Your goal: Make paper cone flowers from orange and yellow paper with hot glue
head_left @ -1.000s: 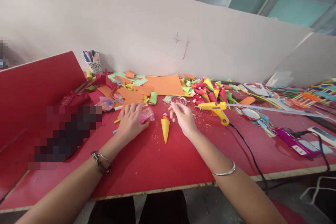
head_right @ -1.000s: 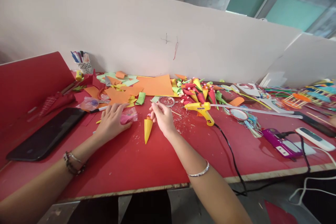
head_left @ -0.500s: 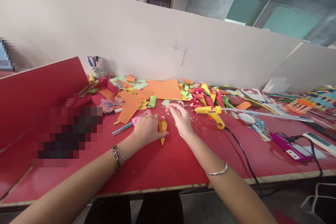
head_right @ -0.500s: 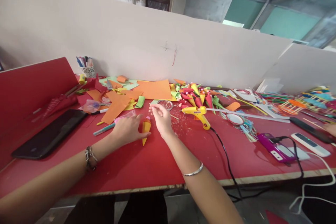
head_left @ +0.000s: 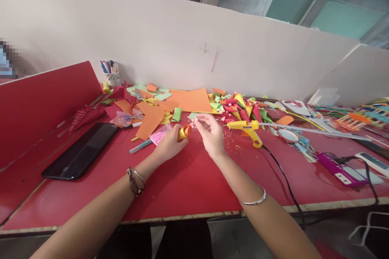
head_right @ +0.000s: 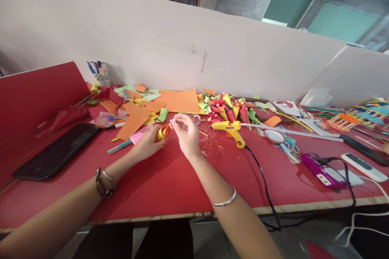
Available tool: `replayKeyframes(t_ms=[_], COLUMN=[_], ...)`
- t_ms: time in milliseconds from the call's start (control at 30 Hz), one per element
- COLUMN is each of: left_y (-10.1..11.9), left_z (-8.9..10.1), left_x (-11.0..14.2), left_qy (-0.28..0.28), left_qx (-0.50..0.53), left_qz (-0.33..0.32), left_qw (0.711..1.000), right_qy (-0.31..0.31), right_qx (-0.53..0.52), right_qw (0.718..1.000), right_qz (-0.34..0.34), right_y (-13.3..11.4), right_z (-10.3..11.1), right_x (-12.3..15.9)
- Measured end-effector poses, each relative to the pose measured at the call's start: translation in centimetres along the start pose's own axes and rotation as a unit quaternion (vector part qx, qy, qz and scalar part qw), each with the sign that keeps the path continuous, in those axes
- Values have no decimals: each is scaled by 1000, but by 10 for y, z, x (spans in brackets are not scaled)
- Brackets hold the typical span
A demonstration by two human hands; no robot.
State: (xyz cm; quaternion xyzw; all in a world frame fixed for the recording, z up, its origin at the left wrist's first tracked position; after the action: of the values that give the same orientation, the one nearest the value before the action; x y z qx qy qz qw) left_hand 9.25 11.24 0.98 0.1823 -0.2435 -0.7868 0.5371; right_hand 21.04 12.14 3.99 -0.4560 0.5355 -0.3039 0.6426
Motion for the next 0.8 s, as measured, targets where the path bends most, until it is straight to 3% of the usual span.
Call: replayKeyframes(t_ms=[167,300,467,800], left_y=[-5,1,6,15], left_z=[4,1,0,5], left_x=[-2,-3,0,7], left_qy=[32,39,68,90], left_qx=[139,209,222,213], left_qz=[-21,-66,-106,-124], left_qw=[990,975,967,965], right_qy=[6,-35,-91,-93], right_qx=[110,230,259,281], right_qw=[991,965,954,948], right_qz=[76,125,120,118], right_y=[-33,-52,-49,-47], right_z=[-2,-16,-31,-32], right_x=[7,11,11,11])
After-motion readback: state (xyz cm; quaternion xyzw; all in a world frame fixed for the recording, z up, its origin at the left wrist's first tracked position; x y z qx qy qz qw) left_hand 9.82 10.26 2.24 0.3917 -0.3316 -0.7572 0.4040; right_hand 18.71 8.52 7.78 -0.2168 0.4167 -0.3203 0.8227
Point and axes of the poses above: each hand's wrist, its own x-axis away from the middle knuckle, its own z-axis out of the back of the hand, y = z × x, the point moved 10 cm from there along -x, towards the middle knuckle, and after that the axes turned 15 degrees about -y, right-handed, at the moved point
